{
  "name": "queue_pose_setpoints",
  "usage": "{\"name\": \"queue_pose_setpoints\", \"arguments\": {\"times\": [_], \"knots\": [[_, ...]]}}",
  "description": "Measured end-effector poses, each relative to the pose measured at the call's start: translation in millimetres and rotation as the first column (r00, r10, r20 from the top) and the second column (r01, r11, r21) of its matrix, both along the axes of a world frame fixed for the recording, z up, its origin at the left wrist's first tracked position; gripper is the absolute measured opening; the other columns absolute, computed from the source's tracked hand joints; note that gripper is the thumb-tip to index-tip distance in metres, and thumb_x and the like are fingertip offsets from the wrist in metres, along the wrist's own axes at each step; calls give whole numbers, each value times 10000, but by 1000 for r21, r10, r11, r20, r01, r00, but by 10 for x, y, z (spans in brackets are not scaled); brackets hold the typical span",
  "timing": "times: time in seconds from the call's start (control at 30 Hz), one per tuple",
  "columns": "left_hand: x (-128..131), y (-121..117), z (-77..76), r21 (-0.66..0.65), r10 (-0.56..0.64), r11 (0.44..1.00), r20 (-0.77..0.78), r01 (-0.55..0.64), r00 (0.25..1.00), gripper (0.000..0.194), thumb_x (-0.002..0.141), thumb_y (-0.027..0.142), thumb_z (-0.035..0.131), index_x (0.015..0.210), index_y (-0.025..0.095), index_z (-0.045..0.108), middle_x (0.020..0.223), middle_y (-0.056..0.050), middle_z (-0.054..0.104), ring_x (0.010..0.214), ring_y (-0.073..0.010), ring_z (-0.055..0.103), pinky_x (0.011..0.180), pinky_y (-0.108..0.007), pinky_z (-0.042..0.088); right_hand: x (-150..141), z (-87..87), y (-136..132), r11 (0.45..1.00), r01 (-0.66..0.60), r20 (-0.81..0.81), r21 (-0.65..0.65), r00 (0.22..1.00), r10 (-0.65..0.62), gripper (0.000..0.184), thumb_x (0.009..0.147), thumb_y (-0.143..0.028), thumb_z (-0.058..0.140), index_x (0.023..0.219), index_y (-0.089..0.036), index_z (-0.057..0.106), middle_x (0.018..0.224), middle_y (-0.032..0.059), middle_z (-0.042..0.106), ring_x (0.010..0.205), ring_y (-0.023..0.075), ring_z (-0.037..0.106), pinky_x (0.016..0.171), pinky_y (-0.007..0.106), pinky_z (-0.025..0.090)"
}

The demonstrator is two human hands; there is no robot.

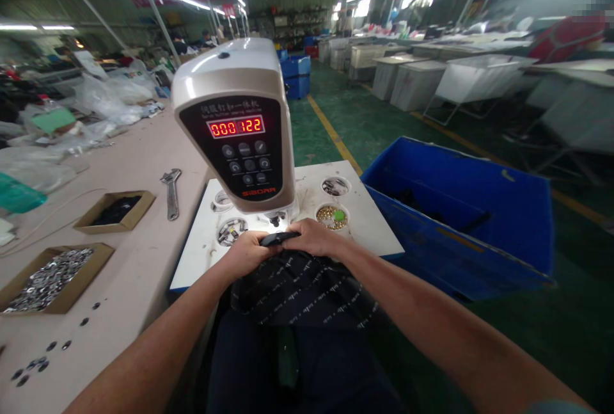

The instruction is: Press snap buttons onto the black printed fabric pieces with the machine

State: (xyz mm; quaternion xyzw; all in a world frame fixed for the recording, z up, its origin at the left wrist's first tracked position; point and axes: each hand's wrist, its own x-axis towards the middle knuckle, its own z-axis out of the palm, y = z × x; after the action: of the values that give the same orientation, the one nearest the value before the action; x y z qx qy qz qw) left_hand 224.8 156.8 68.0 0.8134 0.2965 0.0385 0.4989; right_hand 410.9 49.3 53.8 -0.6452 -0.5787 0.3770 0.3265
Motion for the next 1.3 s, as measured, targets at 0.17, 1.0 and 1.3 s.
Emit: {"name": "queue_pose_setpoints", "arguments": {"times": [0.17,1.0,1.3], "knots": [[70,68,19,-30,8,1000,-10,-8,1000,294,696,446,676,710,152,659,644,25,543,634,-140,432,584,-257,297,82,-50,129,1000,-4,-14,0,1000,4,270,770,-416,667,777,-151,722,645,-37,549,661,132,509,578,234,320],[161,300,-83,-367,99,925,-25,-101,995,352,663,396,770,922,161,731,887,-39,757,868,-256,661,809,-336,446,204,-6,366,1000,4,-81,-12,997,-4,235,719,-332,662,831,-142,745,716,-30,636,729,159,574,670,234,409],[160,290,-178,-562,162,811,-48,-161,986,427,612,401,835,939,155,715,846,-62,771,795,-241,695,774,-337,484,233,-151,390,1000,24,-204,9,979,-22,340,712,-326,715,988,-133,758,895,12,738,863,195,657,759,251,472]]}}
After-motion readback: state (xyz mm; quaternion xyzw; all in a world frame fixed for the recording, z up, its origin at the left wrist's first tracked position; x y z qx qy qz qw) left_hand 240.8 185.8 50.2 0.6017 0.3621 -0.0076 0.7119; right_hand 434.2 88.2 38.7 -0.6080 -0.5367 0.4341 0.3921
